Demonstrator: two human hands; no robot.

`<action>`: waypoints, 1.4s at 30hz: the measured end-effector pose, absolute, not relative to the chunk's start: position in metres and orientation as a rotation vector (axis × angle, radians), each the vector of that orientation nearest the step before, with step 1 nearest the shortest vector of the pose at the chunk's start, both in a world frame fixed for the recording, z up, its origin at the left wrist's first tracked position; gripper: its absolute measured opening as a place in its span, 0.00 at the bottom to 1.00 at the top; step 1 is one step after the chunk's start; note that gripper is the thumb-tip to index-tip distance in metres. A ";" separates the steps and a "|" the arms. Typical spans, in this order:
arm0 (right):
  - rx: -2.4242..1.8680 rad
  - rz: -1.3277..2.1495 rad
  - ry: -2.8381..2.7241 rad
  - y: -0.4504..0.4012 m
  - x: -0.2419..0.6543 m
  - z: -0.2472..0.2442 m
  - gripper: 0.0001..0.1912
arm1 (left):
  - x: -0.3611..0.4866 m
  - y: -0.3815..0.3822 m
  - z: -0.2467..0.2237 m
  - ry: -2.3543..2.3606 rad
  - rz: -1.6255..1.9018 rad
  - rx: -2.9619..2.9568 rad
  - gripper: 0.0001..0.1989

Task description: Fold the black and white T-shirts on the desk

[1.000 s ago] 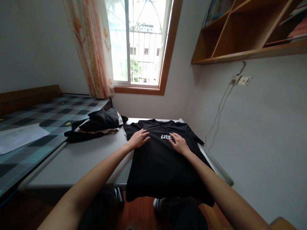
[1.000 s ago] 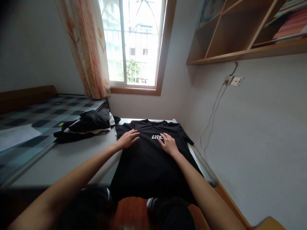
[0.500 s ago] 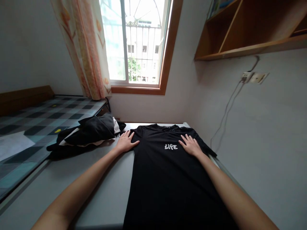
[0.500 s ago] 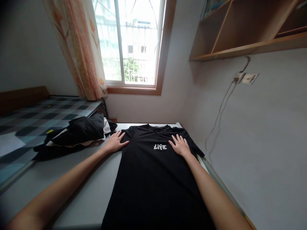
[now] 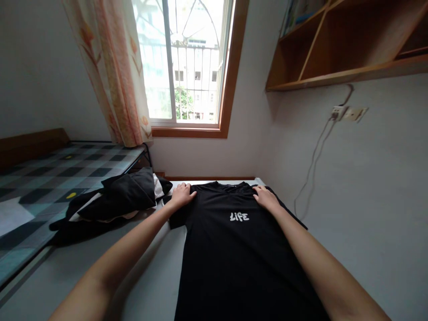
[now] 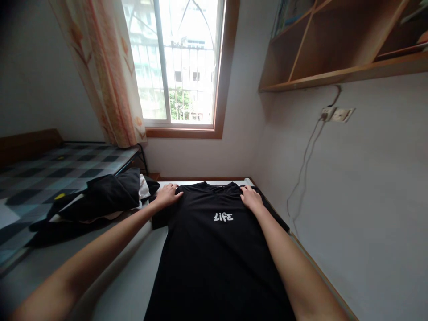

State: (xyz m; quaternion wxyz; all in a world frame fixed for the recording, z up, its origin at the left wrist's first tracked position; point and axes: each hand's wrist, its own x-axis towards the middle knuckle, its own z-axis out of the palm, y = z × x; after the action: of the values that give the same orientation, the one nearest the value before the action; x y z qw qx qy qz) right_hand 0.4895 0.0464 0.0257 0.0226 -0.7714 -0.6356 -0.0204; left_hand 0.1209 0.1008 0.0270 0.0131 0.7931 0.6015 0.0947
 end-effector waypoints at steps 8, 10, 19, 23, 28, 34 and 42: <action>-2.573 0.144 -1.771 0.098 0.500 0.028 0.20 | 0.137 0.134 0.023 1.877 0.262 2.179 0.17; -2.584 0.143 -1.742 0.105 0.499 0.025 0.18 | 0.136 0.130 0.020 1.857 0.298 2.274 0.14; -2.398 -0.242 -1.612 0.125 0.473 0.011 0.25 | 0.130 0.138 0.007 1.955 0.456 2.469 0.12; -2.309 -0.375 -1.586 0.124 0.471 0.003 0.25 | 0.128 0.143 0.008 1.905 0.545 2.484 0.15; -2.366 -0.235 -1.822 0.110 0.448 0.009 0.25 | 0.129 0.140 0.012 1.779 0.640 2.764 0.08; -2.404 0.281 -1.793 0.081 0.390 0.007 0.43 | 0.131 0.134 0.019 1.490 0.473 2.918 0.14; -2.343 0.148 -1.912 0.058 0.375 -0.001 0.39 | 0.124 0.098 -0.002 1.627 0.507 2.649 0.20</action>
State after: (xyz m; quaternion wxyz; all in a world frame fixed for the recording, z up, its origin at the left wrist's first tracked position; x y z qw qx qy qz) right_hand 0.3747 0.0576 -0.0013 0.0569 -0.7727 -0.6303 0.0488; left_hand 0.1238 0.0983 -0.0019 -0.0040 0.8409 0.5166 0.1611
